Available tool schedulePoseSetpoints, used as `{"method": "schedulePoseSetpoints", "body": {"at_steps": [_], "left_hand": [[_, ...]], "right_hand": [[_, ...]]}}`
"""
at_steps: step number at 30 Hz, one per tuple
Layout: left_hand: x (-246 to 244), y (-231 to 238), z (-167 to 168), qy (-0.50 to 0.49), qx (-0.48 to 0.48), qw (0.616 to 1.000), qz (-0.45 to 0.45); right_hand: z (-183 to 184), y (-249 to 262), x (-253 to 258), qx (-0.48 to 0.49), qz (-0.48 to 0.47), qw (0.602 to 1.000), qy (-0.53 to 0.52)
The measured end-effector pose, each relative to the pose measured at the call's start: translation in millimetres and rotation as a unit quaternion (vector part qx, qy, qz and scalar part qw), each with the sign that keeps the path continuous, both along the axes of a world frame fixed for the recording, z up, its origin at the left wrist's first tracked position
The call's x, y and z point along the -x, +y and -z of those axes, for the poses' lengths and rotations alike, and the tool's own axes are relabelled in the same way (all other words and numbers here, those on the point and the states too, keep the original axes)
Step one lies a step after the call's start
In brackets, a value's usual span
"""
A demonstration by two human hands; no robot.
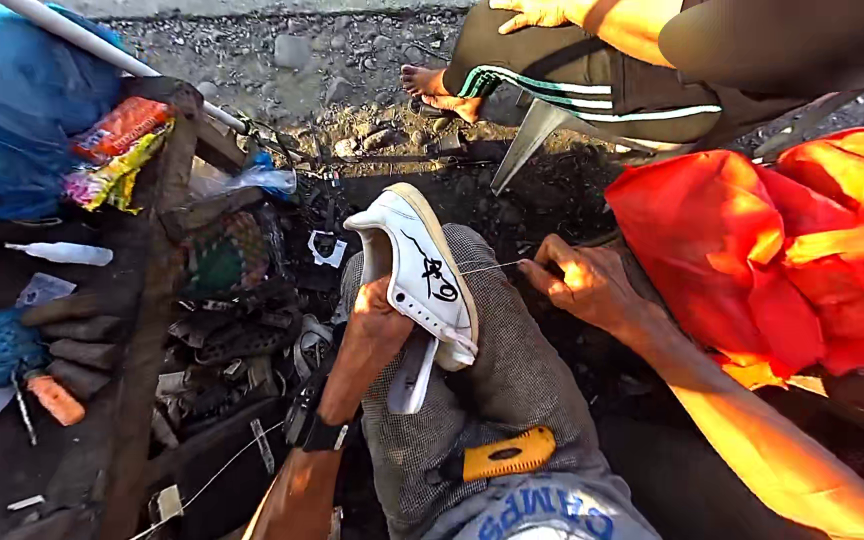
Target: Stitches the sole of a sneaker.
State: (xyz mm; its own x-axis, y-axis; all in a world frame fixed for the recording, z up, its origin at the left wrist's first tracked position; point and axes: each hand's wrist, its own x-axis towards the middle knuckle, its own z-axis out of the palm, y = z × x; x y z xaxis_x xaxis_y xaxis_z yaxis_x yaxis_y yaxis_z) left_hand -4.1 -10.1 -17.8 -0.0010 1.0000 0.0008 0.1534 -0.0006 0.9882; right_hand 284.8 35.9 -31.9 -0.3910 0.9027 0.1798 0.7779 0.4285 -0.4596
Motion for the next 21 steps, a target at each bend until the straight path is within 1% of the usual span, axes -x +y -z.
{"method": "schedulePoseSetpoints", "body": {"at_steps": [1, 2, 4, 6, 8, 10, 12, 14, 17, 21], "left_hand": [[-2, -1, 1, 0.014, -0.013, 1.000, -0.005], [-4, -2, 2, 0.024, -0.029, 0.999, -0.011], [-6, -4, 4, 0.033, -0.052, 0.998, -0.024], [-6, -5, 4, 0.036, -0.059, 0.997, -0.027], [-1, -5, 5, 0.028, -0.062, 0.998, -0.019], [2, -6, 7, 0.018, -0.060, 0.998, -0.011], [4, -7, 7, 0.021, -0.055, 0.998, -0.007], [5, -7, 7, 0.022, -0.052, 0.998, -0.004], [8, -7, 9, 0.009, -0.056, 0.998, 0.002], [10, -7, 8, 0.016, -0.046, 0.999, 0.005]], "right_hand": [[1, -4, -2, 0.046, 0.005, 0.999, 0.022], [1, -7, 0, 0.111, 0.001, 0.992, 0.057], [0, -12, 8, 0.246, -0.015, 0.959, 0.139], [-1, -15, 14, 0.294, -0.033, 0.933, 0.204], [-5, -18, 19, 0.281, -0.058, 0.919, 0.270], [-8, -20, 27, 0.219, -0.075, 0.916, 0.328], [-6, -20, 40, 0.149, -0.079, 0.931, 0.324], [1, -16, 55, 0.106, -0.066, 0.952, 0.280], [8, -9, 70, 0.118, -0.039, 0.961, 0.248], [4, 3, 71, 0.166, -0.068, 0.948, 0.262]]}}
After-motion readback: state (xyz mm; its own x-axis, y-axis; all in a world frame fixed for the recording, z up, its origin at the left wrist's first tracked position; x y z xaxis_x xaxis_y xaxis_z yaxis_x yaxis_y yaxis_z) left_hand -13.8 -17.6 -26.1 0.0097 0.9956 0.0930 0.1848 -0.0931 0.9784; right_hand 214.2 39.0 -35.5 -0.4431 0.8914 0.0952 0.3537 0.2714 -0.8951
